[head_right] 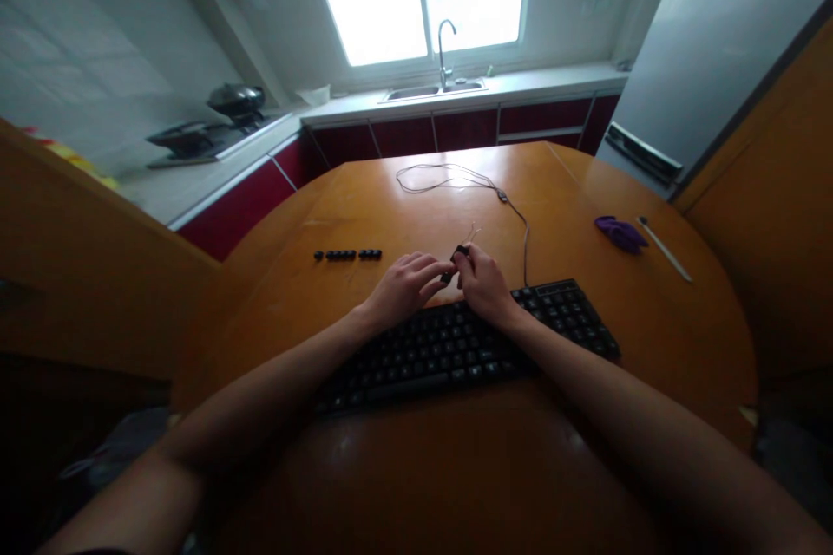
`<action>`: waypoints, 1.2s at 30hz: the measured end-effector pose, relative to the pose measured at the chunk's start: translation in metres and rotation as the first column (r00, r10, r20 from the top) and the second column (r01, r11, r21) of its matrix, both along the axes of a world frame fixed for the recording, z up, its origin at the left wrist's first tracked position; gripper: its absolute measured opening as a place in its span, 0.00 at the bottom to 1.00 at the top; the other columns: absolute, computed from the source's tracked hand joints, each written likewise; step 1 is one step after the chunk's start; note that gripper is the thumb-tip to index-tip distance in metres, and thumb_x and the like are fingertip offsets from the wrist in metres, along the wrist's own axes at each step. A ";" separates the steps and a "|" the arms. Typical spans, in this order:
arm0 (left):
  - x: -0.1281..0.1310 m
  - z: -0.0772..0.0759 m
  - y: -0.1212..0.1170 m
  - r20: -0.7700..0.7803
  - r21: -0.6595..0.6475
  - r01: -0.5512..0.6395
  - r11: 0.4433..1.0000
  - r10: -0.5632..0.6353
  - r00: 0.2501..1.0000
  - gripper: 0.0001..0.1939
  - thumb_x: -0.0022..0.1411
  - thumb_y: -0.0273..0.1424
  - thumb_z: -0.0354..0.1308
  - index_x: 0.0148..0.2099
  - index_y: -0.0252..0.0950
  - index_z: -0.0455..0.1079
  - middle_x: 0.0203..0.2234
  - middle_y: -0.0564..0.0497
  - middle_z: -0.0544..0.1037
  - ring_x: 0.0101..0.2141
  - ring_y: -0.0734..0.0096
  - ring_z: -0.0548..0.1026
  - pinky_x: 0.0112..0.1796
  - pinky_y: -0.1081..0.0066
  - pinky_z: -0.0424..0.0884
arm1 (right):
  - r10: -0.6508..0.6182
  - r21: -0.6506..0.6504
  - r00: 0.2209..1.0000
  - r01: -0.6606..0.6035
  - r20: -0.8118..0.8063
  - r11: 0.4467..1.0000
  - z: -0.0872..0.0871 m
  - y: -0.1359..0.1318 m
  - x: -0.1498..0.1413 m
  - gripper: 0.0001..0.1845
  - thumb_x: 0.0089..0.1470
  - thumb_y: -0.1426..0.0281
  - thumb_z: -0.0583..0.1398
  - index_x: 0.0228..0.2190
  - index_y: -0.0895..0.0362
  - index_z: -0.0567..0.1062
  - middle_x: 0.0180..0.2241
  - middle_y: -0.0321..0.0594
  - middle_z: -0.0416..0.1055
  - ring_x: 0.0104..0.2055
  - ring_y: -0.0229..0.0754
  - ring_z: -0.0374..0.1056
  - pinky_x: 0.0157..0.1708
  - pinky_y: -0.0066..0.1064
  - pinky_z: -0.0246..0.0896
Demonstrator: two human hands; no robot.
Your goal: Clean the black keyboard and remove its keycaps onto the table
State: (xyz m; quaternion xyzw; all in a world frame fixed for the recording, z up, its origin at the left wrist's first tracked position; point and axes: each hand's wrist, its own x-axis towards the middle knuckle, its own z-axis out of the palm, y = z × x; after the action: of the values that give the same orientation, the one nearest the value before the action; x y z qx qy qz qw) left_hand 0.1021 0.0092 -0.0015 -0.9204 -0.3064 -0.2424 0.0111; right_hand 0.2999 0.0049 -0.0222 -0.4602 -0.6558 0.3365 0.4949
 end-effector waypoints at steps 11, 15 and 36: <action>-0.003 -0.003 -0.004 0.005 0.040 -0.014 0.999 0.014 1.000 0.12 0.71 0.31 0.57 0.54 0.44 0.74 0.45 0.48 0.77 0.46 0.60 0.71 0.47 0.60 0.69 | 0.065 -0.054 0.997 -0.067 -0.031 0.996 0.006 -0.001 -0.001 0.19 0.64 0.52 0.55 0.30 0.54 0.67 0.21 0.34 0.69 0.22 0.37 0.66 0.24 0.30 0.57; -0.004 -0.001 -0.007 0.105 -0.003 0.007 1.000 -0.007 0.994 0.08 0.70 0.32 0.60 0.49 0.44 0.77 0.48 0.48 0.76 0.49 0.61 0.69 0.51 0.59 0.69 | 0.083 -0.031 0.996 -0.084 -0.025 0.996 0.009 -0.004 0.000 0.20 0.65 0.53 0.54 0.29 0.54 0.67 0.21 0.35 0.69 0.22 0.37 0.63 0.24 0.31 0.56; -0.100 -0.017 0.064 0.112 -0.037 -0.442 0.896 0.443 0.890 0.06 0.59 0.34 0.71 0.41 0.46 0.83 0.53 0.46 0.71 0.52 0.51 0.64 0.54 0.49 0.62 | 0.073 -0.050 0.997 -0.071 0.020 0.996 0.007 -0.007 -0.001 0.21 0.67 0.57 0.52 0.27 0.55 0.70 0.21 0.37 0.69 0.22 0.38 0.62 0.26 0.31 0.55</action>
State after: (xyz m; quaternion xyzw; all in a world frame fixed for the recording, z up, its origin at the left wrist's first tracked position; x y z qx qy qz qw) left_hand 0.0025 0.0728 -0.0180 -0.8108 -0.5091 -0.2856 0.0430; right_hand 0.2990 -0.0020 -0.0156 -0.4519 -0.6690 0.3649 0.4638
